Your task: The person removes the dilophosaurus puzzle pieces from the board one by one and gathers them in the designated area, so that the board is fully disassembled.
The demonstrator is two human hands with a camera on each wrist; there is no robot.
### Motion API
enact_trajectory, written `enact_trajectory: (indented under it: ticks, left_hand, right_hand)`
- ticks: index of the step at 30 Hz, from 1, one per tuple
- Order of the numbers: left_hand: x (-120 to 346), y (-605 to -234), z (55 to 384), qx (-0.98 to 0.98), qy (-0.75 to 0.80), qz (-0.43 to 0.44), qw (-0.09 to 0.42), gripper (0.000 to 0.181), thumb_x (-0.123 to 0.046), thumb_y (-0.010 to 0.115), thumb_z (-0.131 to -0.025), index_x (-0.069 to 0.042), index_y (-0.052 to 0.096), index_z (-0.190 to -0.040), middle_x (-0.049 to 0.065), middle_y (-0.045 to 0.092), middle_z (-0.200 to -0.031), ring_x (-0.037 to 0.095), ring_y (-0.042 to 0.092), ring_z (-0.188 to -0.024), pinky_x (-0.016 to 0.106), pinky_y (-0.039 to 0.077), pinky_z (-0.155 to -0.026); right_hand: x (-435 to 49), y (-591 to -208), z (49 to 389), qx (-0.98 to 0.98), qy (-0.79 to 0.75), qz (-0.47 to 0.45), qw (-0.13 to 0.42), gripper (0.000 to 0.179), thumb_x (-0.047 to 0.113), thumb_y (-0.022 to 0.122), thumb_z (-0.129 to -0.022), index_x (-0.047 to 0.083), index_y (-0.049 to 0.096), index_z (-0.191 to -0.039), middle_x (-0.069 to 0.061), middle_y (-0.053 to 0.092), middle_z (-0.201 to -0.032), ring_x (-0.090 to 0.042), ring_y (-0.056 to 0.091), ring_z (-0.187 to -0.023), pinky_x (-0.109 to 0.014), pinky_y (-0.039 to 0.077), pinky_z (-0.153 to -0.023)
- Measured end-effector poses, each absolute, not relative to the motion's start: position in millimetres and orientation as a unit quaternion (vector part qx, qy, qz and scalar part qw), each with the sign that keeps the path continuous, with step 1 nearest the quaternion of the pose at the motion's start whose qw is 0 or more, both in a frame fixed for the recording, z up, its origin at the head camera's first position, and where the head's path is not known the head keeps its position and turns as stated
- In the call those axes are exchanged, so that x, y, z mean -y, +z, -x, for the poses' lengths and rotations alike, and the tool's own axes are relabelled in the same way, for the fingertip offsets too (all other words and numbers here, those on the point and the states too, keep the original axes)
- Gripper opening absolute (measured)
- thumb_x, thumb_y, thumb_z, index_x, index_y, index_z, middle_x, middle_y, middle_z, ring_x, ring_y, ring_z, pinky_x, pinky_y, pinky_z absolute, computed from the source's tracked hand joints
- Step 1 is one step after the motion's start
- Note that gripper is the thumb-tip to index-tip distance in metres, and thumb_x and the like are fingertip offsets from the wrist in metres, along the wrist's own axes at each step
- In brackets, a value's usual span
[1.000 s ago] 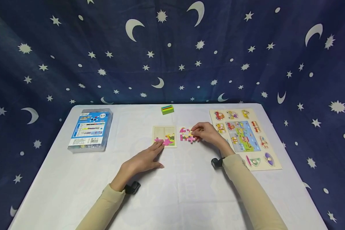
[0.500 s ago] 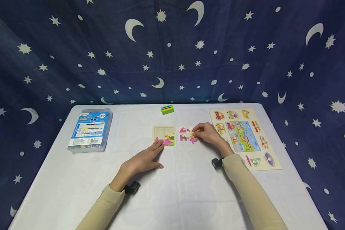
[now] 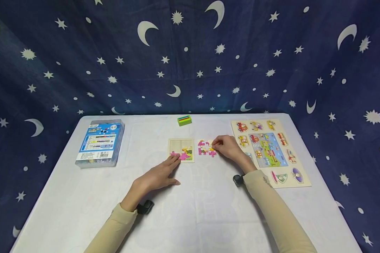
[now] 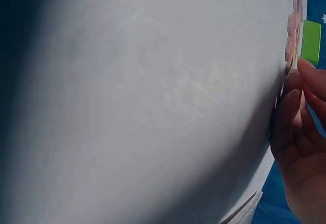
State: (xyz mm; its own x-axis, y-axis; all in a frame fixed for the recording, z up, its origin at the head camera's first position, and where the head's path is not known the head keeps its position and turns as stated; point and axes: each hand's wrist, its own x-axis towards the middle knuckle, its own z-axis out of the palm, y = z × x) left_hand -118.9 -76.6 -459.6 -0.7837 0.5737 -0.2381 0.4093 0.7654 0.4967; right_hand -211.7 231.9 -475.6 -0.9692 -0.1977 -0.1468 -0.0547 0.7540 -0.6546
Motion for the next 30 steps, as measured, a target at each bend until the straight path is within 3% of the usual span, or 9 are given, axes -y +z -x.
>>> enact_trajectory:
  ticks: [10,20,30]
  left_hand:
    - [71,-457,121,-0.922,0.194,-0.282,0.184,0.089,-0.035,0.077,-0.093,-0.001,0.031,-0.16,0.01,0.02,-0.172,0.029,0.017,-0.16,0.047,0.026,-0.127]
    - [57,-460,126,-0.915,0.186,-0.307,0.185,0.091,-0.038,0.076,-0.093,-0.001,0.028,-0.161,0.013,0.019,-0.172,0.028,0.014,-0.16,0.043,0.02,-0.129]
    - [54,-461,125,-0.911,0.2,-0.297,0.204,0.089,-0.038,0.074,-0.095,-0.005,0.027,-0.163,0.008,0.016,-0.173,0.023,0.012,-0.161,0.044,0.026,-0.127]
  right_hand:
    - [-216,-475,216,-0.916,-0.377,0.096,0.093,0.014,0.017,0.074,-0.096,0.005,0.076,-0.103,-0.006,0.069,-0.081,-0.017,0.057,-0.066,-0.026,0.05,-0.06]
    - [-182,-474,222,-0.909,-0.378,0.135,0.109,0.018,0.021,0.074,-0.095,0.007,0.079,-0.105,-0.002,0.072,-0.081,-0.013,0.058,-0.064,-0.027,0.047,-0.061]
    - [-165,-473,227,-0.9,-0.378,0.173,0.132,0.017,0.018,0.074,-0.095,0.006,0.08,-0.107,-0.003,0.073,-0.081,-0.012,0.06,-0.06,-0.024,0.049,-0.06]
